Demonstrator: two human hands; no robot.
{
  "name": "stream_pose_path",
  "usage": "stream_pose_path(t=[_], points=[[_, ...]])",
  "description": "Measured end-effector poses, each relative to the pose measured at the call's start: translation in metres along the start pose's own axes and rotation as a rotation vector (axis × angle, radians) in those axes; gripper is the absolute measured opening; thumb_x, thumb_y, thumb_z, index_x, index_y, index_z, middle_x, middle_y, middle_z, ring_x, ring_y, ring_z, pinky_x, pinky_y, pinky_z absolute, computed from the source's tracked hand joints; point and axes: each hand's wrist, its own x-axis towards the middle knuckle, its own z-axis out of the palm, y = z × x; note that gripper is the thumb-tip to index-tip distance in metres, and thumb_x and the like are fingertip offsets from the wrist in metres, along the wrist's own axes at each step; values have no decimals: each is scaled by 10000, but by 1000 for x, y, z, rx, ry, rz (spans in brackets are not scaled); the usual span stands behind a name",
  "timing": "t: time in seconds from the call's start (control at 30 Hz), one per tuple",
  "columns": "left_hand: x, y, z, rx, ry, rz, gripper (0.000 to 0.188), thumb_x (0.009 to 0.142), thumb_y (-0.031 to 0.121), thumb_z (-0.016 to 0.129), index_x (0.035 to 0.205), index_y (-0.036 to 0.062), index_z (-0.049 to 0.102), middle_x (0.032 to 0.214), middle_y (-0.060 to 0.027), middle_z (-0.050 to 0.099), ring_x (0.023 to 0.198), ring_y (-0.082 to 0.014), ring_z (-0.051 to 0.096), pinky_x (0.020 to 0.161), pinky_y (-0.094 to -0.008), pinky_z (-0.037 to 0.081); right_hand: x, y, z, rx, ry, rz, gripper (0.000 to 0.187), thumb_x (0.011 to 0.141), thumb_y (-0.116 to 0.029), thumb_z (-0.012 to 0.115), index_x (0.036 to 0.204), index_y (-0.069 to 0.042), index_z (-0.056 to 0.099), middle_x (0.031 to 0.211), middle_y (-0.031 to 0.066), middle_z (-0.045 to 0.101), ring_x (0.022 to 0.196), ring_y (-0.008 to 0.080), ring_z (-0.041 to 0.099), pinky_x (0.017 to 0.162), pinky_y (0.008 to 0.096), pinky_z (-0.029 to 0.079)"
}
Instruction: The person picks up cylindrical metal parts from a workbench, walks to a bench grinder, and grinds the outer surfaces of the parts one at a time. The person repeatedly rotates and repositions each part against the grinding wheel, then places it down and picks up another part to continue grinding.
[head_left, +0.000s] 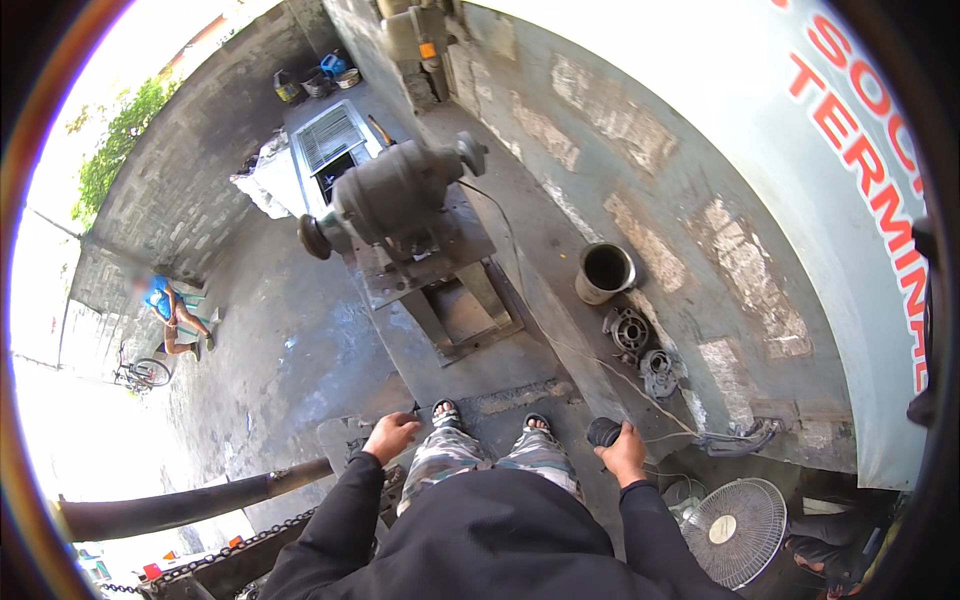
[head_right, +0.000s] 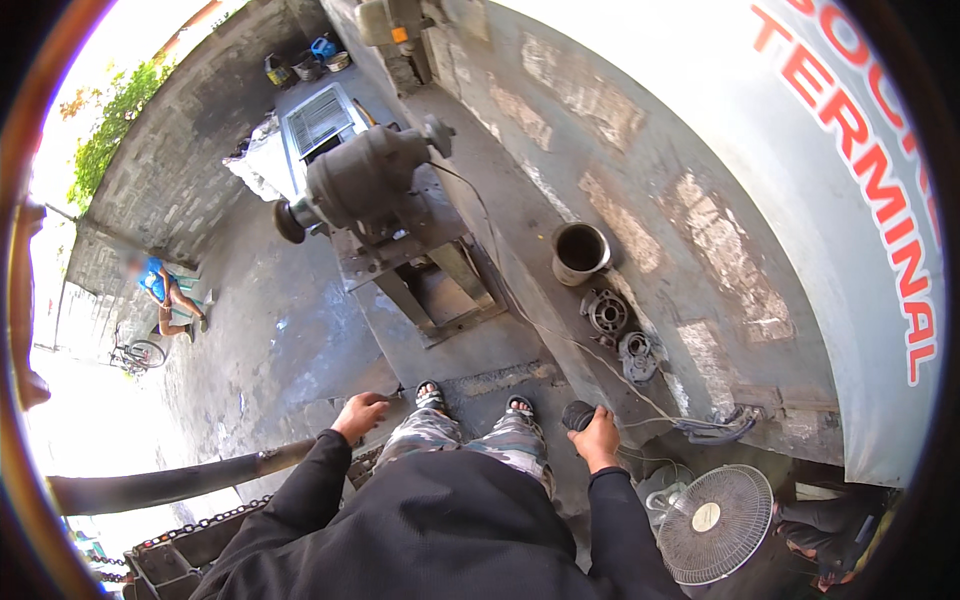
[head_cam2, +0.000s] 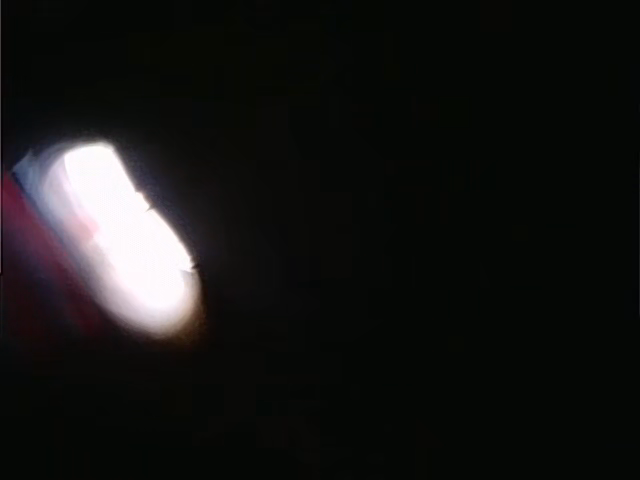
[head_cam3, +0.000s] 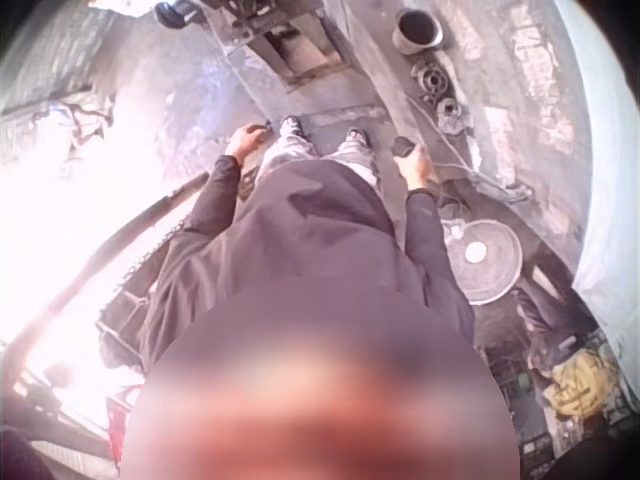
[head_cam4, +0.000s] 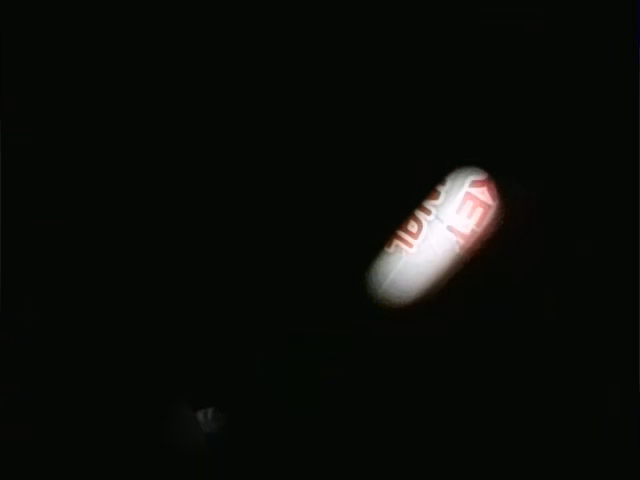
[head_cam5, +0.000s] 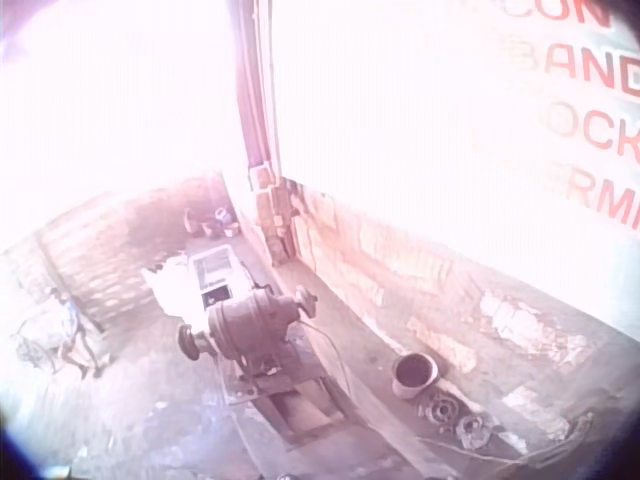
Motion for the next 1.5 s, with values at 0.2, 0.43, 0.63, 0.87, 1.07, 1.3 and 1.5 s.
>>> stream_pose_path(t=[0.2,0.43,0.63,0.87,1.07,1.3,1.5], points=[[40,38,-39,34,-330,131,523,1016,368,622,1345,-37,647,1208,-146,725,963,-229,739,797,-354,601,-37,-151,-26,147,102,-218,959,638,-353,956,1414,10,524,1351,234,626,1230,414,637,1030,483,530],[49,94,-60,-1087,-485,-313,920,960,723,560,1517,-5,488,1446,-178,611,1283,-336,617,1092,-483,482,-59,-349,-72,419,310,-735,884,643,-257,952,1376,22,544,1305,231,641,1196,416,649,1014,461,538],[48,142,-77,-1626,-439,83,764,1018,680,495,1454,56,558,1378,-174,660,1267,-336,637,1156,-494,458,-55,-432,-81,414,305,-963,866,656,-250,943,1375,-6,525,1340,209,609,1231,397,628,1038,454,530],[53,142,-97,-1626,-158,178,678,994,635,544,1351,62,614,1260,-160,699,1169,-332,686,1086,-540,520,-36,-447,-62,523,51,-1013,1039,690,-342,972,1498,-5,414,1359,214,584,1233,355,623,1002,420,545],[72,135,-116,-1642,-153,187,710,997,650,504,1373,52,585,1233,-171,699,1114,-339,712,1039,-540,555,-9,-481,-58,922,-824,-441,1104,702,-341,1003,1544,-14,369,1187,136,642,911,183,677,670,292,581],[121,121,-158,-1528,-121,123,710,1010,680,449,1319,64,620,1213,-173,713,1051,-330,727,986,-500,575,-7,-545,-57,1016,-923,-295,923,748,-324,966,1478,-48,473,1162,112,657,987,203,683,703,362,595],[148,118,-197,-1738,-296,52,711,1001,709,459,1287,84,639,1165,-161,727,1037,-342,724,989,-529,559,-5,-594,-34,984,-680,-338,792,735,-273,906,1390,-9,547,1128,94,663,967,192,671,694,342,576]])
